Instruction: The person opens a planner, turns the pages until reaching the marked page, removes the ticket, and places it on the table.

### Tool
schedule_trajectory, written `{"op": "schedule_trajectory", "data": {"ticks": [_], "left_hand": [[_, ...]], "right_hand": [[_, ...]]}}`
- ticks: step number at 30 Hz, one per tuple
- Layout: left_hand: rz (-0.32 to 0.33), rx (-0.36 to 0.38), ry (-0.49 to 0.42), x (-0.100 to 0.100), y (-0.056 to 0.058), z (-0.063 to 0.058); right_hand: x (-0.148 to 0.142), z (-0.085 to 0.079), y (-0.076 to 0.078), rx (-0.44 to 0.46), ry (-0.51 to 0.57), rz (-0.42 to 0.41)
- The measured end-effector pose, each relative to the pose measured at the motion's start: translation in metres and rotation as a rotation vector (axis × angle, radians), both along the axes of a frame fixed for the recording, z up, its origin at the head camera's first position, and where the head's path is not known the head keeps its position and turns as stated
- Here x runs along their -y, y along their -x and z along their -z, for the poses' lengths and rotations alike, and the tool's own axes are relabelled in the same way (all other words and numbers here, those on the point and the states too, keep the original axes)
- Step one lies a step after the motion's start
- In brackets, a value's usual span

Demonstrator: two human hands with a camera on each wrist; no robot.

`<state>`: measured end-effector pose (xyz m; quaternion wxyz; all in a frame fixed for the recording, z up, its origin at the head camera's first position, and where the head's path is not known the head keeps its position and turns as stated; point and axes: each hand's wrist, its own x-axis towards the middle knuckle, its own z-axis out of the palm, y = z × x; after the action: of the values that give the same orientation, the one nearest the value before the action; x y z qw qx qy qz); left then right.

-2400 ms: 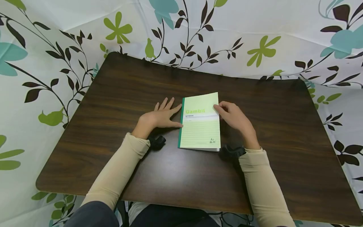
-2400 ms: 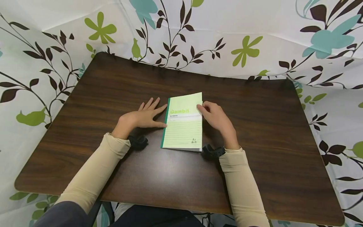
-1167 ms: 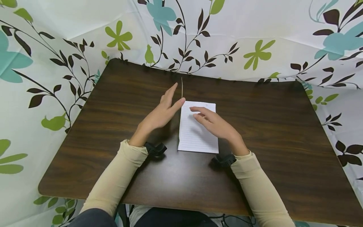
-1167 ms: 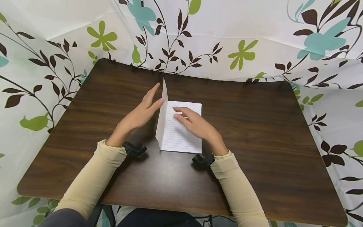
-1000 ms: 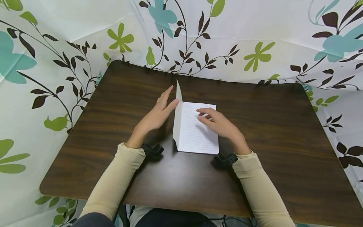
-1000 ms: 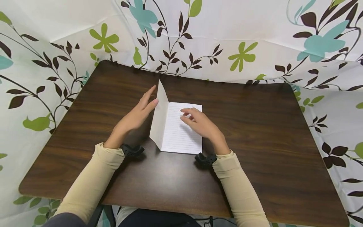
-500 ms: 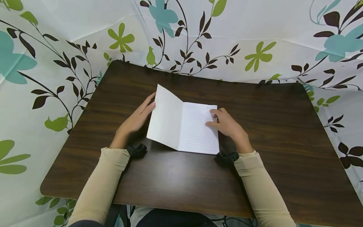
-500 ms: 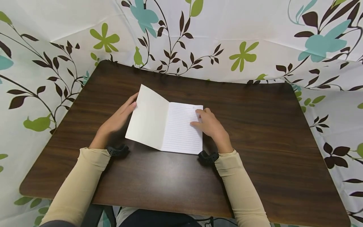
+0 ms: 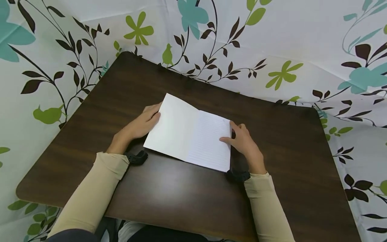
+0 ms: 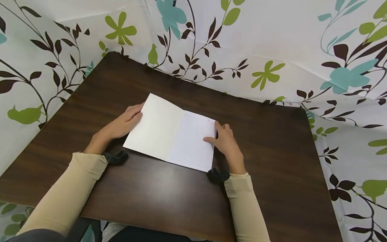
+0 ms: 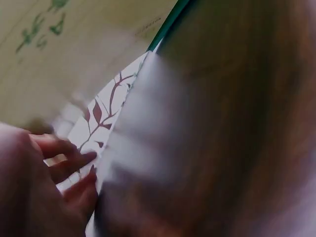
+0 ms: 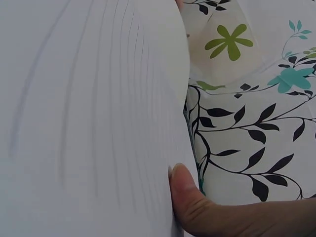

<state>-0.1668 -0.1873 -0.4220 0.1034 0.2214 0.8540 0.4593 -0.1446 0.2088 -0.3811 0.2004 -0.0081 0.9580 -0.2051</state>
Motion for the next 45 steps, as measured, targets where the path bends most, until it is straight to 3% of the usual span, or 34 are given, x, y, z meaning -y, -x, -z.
{"op": "schedule_trajectory", "data": {"ticks": [4, 9, 15, 21, 30, 45], "left_hand": [[-0.032, 0.037, 0.108, -0.004, -0.007, -0.002], [-0.066, 0.031, 0.237, -0.016, -0.006, -0.005], [-0.088, 0.036, 0.338, -0.014, -0.009, 0.000], [-0.083, 0.015, 0.381, -0.015, -0.007, -0.002], [-0.071, 0.007, 0.417, -0.015, -0.006, 0.002], [-0.058, 0.004, 0.438, -0.014, -0.007, -0.001]], "right_hand": [[-0.005, 0.000, 0.002, 0.003, 0.006, 0.009], [-0.012, -0.003, 0.008, 0.013, -0.027, -0.010], [-0.005, 0.001, 0.013, 0.063, -0.069, -0.054], [-0.001, -0.003, 0.013, 0.055, -0.087, -0.041], [0.008, 0.000, 0.008, -0.030, -0.139, -0.002], [0.013, -0.003, 0.008, -0.034, -0.127, 0.024]]}}
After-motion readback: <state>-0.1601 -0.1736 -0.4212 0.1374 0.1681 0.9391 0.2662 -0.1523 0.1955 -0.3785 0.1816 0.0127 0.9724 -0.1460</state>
